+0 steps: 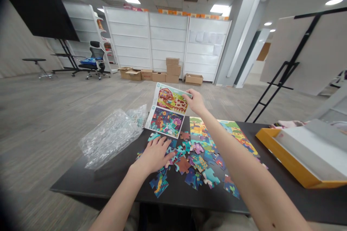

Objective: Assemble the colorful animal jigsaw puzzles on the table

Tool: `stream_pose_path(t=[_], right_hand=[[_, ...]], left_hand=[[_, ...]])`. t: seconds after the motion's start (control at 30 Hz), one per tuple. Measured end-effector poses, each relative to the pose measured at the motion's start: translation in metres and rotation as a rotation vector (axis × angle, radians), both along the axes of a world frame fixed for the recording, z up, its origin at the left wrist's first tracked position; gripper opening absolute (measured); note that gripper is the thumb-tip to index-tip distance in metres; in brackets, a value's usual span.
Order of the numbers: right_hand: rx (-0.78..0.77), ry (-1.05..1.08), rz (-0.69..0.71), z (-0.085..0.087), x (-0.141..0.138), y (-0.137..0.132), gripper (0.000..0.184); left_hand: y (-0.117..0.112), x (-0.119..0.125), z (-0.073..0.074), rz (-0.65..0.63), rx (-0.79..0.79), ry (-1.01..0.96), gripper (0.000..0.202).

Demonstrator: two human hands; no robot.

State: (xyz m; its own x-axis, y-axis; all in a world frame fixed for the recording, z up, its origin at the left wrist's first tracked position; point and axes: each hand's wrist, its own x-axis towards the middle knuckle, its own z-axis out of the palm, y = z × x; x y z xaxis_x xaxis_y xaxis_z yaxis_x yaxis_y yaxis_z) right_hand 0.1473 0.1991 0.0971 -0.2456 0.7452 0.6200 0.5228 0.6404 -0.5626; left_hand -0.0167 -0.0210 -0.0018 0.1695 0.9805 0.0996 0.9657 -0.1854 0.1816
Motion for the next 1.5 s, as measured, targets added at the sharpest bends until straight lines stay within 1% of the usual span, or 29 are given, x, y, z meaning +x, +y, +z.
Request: stream_pose_path(t=[0.2,0.27,0.33,0.4,0.47,0.5,0.53,0.57,0.6,0.63,0.67,0.7,0.77,0.8,0.83,0.9,1.0,1.13,1.23,1.3,1.37,1.43,1.47,1.5], right_hand=[[0.083,0.105,0.042,0.021,0.004,-0.020,0.033],[0.105,0.135,0.051,0.030,0.007,-0.028,0.034],[0.123,0.167,0.057,0.040,0.014,-0.038,0.035],[0.149,0.199,0.066,0.049,0.026,-0.051,0.034],[0.199,0.221,0.072,0.056,0.041,-0.066,0.031],[0.229,0.228,0.072,0.059,0.050,-0.075,0.029],[0.252,0.225,0.072,0.061,0.058,-0.085,0.027],[0.265,0.220,0.079,0.063,0.065,-0.096,0.026],[0.270,0.220,0.088,0.065,0.071,-0.107,0.025],[0.268,0.218,0.106,0.067,0.076,-0.119,0.025],[0.254,0.208,0.130,0.069,0.079,-0.129,0.024],[0.236,0.197,0.154,0.071,0.081,-0.139,0.025],[0.188,0.198,0.185,0.076,0.082,-0.153,0.026],[0.165,0.212,0.188,0.078,0.082,-0.158,0.026],[0.142,0.237,0.184,0.079,0.083,-0.160,0.027],[0.083,0.294,0.175,0.079,0.085,-0.160,0.028],[-0.052,0.371,0.193,0.071,0.091,-0.156,0.028],[-0.280,0.434,0.228,0.050,0.095,-0.162,0.032],[-0.425,0.475,0.204,0.033,0.094,-0.174,0.041],[-0.467,0.510,0.148,0.022,0.091,-0.180,0.053],[-0.507,0.558,0.136,0.011,0.088,-0.182,0.070],[-0.570,0.590,0.218,-0.001,0.086,-0.182,0.087],[-0.603,0.589,0.277,-0.006,0.085,-0.180,0.091],[-0.625,0.574,0.329,-0.012,0.084,-0.179,0.092]], left_hand=[[0.001,-0.004,0.002,-0.001,-0.005,-0.009,0.056],[0.002,-0.004,0.004,-0.005,0.023,-0.018,0.051],[0.004,-0.004,0.009,-0.033,0.102,-0.060,0.041],[0.003,-0.002,0.018,-0.062,0.258,-0.168,0.031],[0.001,-0.001,0.030,-0.028,0.511,-0.350,0.025],[0.000,-0.001,0.035,0.020,0.656,-0.458,0.024],[0.000,-0.002,0.041,0.086,0.788,-0.564,0.028],[0.000,-0.003,0.045,0.144,0.891,-0.663,0.040],[0.000,-0.004,0.049,0.187,0.944,-0.763,0.054],[0.002,-0.006,0.052,0.193,0.959,-0.870,0.066],[0.004,-0.007,0.054,0.145,0.919,-0.985,0.073],[0.007,-0.008,0.056,0.067,0.840,-1.112,0.076],[0.011,-0.009,0.058,-0.113,0.619,-1.336,0.069],[0.013,-0.008,0.059,-0.179,0.509,-1.430,0.064],[0.013,-0.007,0.060,-0.220,0.413,-1.507,0.059],[0.012,-0.005,0.061,-0.230,0.276,-1.614,0.048],[0.009,-0.002,0.063,-0.225,0.124,-1.686,0.038],[0.002,0.002,0.067,-0.293,-0.126,-1.729,0.049],[-0.002,0.005,0.068,-0.282,-0.277,-1.728,0.047],[-0.003,0.007,0.067,-0.230,-0.306,-1.720,0.052],[-0.001,0.009,0.064,-0.149,-0.240,-1.709,0.072],[0.004,0.010,0.060,-0.075,-0.104,-1.705,0.093],[0.007,0.011,0.057,-0.051,-0.034,-1.701,0.097],[0.010,0.012,0.055,-0.034,0.030,-1.691,0.092]])
